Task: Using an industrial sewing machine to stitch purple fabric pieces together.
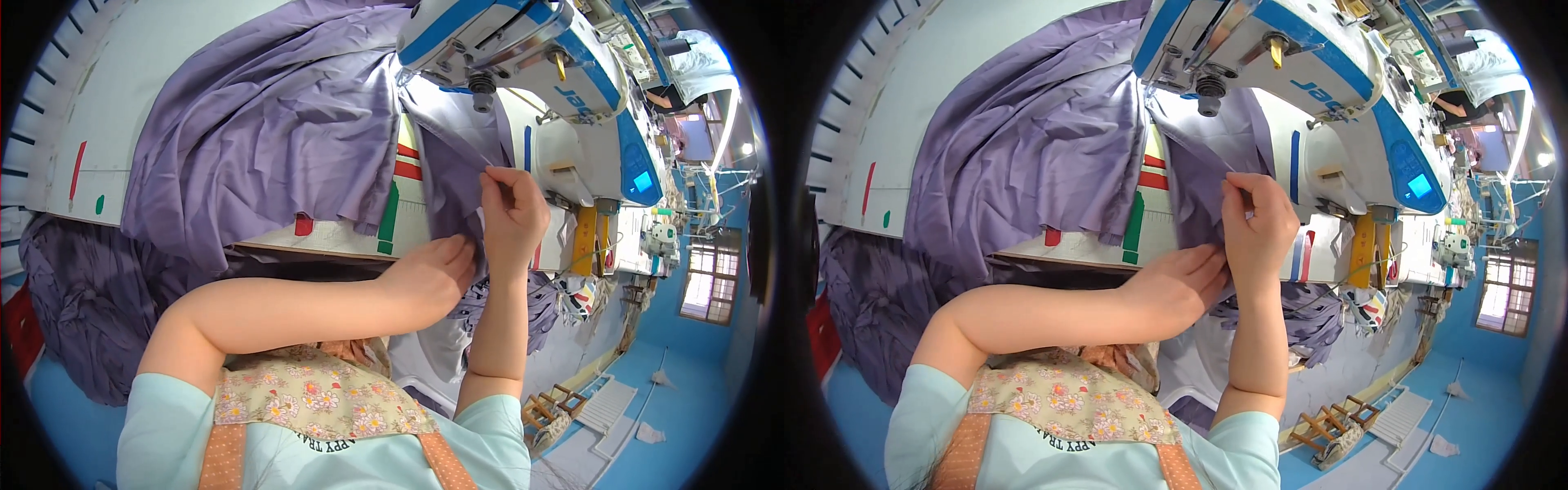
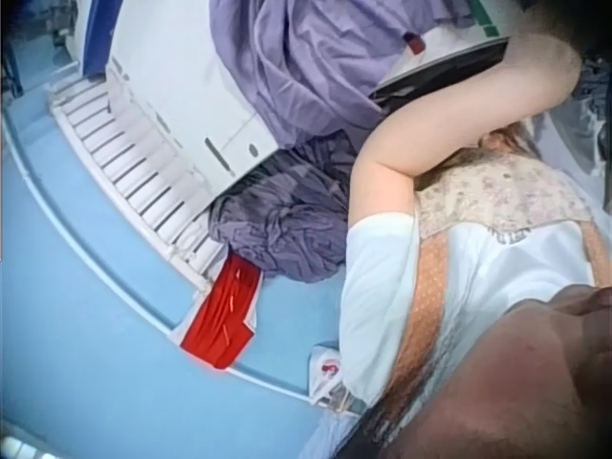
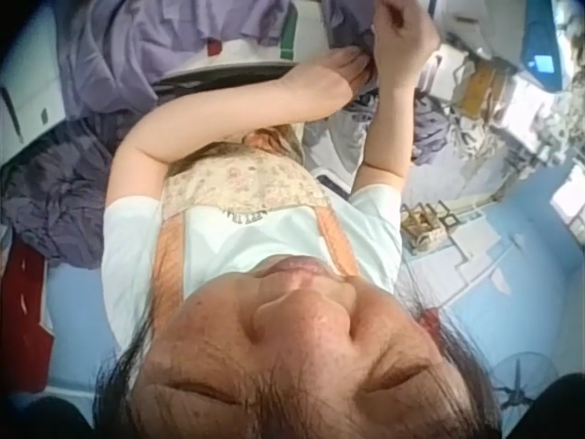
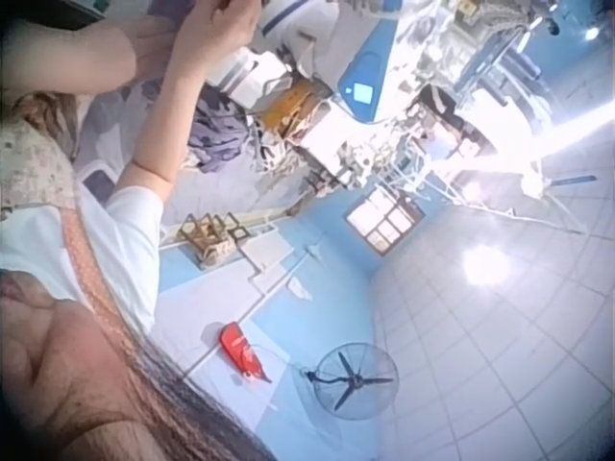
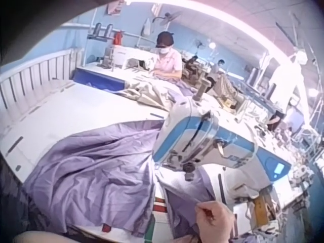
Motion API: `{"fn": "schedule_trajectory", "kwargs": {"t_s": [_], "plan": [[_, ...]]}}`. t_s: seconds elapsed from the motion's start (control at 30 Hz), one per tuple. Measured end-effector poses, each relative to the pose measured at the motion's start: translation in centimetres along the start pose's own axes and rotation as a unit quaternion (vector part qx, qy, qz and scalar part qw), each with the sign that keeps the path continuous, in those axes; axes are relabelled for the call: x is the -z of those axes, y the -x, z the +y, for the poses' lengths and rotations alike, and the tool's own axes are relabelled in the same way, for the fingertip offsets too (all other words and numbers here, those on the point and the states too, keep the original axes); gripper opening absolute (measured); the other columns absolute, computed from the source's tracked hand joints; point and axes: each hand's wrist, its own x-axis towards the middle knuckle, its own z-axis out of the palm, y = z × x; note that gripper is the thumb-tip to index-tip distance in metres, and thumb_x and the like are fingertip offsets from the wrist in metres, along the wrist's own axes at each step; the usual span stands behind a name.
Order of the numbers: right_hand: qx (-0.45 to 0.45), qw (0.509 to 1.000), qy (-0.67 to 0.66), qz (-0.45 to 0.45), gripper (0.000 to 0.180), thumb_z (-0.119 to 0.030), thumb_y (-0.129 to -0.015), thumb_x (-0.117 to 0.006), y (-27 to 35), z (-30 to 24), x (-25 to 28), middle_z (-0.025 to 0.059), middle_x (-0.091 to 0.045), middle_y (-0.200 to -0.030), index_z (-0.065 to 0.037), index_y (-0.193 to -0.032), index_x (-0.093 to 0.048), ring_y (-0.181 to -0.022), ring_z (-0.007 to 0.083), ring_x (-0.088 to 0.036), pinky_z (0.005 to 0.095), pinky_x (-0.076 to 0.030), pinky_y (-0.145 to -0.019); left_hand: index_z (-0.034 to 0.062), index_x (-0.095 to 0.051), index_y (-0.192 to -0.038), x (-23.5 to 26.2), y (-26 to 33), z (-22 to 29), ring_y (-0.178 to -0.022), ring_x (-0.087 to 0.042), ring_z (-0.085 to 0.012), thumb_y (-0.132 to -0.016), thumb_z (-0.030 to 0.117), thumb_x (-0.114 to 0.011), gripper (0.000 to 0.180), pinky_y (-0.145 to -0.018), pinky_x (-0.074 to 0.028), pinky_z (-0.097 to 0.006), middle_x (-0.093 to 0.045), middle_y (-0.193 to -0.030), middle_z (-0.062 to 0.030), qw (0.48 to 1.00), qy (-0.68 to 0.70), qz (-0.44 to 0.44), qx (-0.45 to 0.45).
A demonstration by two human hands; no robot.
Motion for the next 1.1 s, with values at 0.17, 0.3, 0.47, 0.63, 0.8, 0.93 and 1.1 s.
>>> {"fn": "schedule_trajectory", "kwargs": {"t_s": [0.17, 0.3, 0.47, 0.63, 0.8, 0.93, 1.1], "plan": [[-0.048, 0.997, 0.06, 0.008, 0.011, 0.003, -0.082, -0.072, -0.3, -0.3, -0.3, 0.0091, -0.07, -0.085, 0.001, -0.093, -0.07, -0.07, 0.015, -0.066, 0.026, -0.051, -0.064, -0.0046, -0.065, -0.118, -2.1, -0.5, 0.5, -0.119, -0.054, -0.0346, -0.081, 0.017, -0.058, 0.044, -0.109, -0.041, -0.041, -0.06, -0.125, -0.0174, 1.0, 0.013, 0.027, -0.006], [-0.077, 0.997, -0.021, -0.023, 0.013, 0.006, -0.079, -0.072, 0.9, -1.8, -0.9, 0.0112, -0.072, -0.092, 0.0, -0.09, -0.068, -0.077, 0.0209, -0.067, 0.0305, -0.053, -0.067, -0.0014, -0.07, -0.102, 0.5, -0.1, 0.6, -0.112, -0.057, -0.0306, -0.08, 0.015, -0.059, 0.03, -0.104, -0.043, -0.041, -0.065, -0.109, -0.0149, 0.998, 0.052, 0.015, -0.037], [0.191, 0.98, 0.003, -0.053, 0.017, 0.006, -0.071, -0.071, 2.7, -2.3, -3.1, 0.0121, -0.072, -0.101, -0.002, -0.085, -0.066, -0.087, 0.0303, -0.066, 0.0383, -0.052, -0.075, 0.0053, -0.067, -0.097, 7.8, 2.4, -2.6, -0.103, -0.061, -0.0284, -0.074, 0.012, -0.067, 0.024, -0.085, -0.052, -0.04, -0.063, -0.109, -0.0101, 0.969, 0.143, -0.204, 0.009], [0.245, 0.965, 0.039, -0.086, 0.018, 0.0, -0.07, -0.07, 3.7, -1.7, -4.6, 0.0057, -0.071, -0.106, -0.006, -0.086, -0.065, -0.083, 0.0247, -0.062, 0.0383, -0.046, -0.074, 0.0036, -0.063, -0.091, 10.1, 4.9, -7.4, -0.092, -0.062, -0.0279, -0.068, 0.006, -0.073, 0.025, -0.077, -0.053, -0.038, -0.062, -0.102, -0.0099, 0.997, 0.017, 0.04, 0.059], [0.264, 0.957, 0.065, -0.103, 0.019, -0.001, -0.069, -0.069, 3.8, -1.6, -4.9, 0.0043, -0.071, -0.104, -0.008, -0.086, -0.065, -0.083, 0.0233, -0.061, 0.0385, -0.046, -0.072, 0.0016, -0.065, -0.097, 10.7, 5.6, -8.7, -0.092, -0.061, -0.0295, -0.072, 0.003, -0.069, 0.025, -0.077, -0.053, -0.039, -0.062, -0.1, -0.0104, 0.997, 0.039, -0.018, 0.06], [0.262, 0.958, 0.043, -0.109, 0.019, -0.001, -0.069, -0.069, 3.7, -1.4, -5.1, 0.004, -0.07, -0.098, -0.008, -0.086, -0.065, -0.079, 0.0229, -0.061, 0.0369, -0.046, -0.071, 0.0027, -0.06, -0.112, 11.6, 3.3, -9.9, -0.087, -0.063, -0.033, -0.08, 0.002, -0.063, 0.032, -0.073, -0.052, -0.043, -0.062, -0.096, -0.0128, 0.988, 0.051, -0.109, 0.101], [0.217, 0.968, -0.006, -0.126, 0.018, -0.001, -0.069, -0.069, 3.8, -1.4, -4.9, 0.004, -0.068, -0.092, -0.007, -0.084, -0.065, -0.075, 0.0225, -0.061, 0.0367, -0.047, -0.07, 0.0041, -0.058, -0.115, 12.0, 0.1, -11.1, -0.079, -0.063, -0.0356, -0.08, 0.005, -0.064, 0.036, -0.069, -0.051, -0.045, -0.062, -0.092, -0.0142, 0.918, 0.077, -0.33, 0.206]]}}
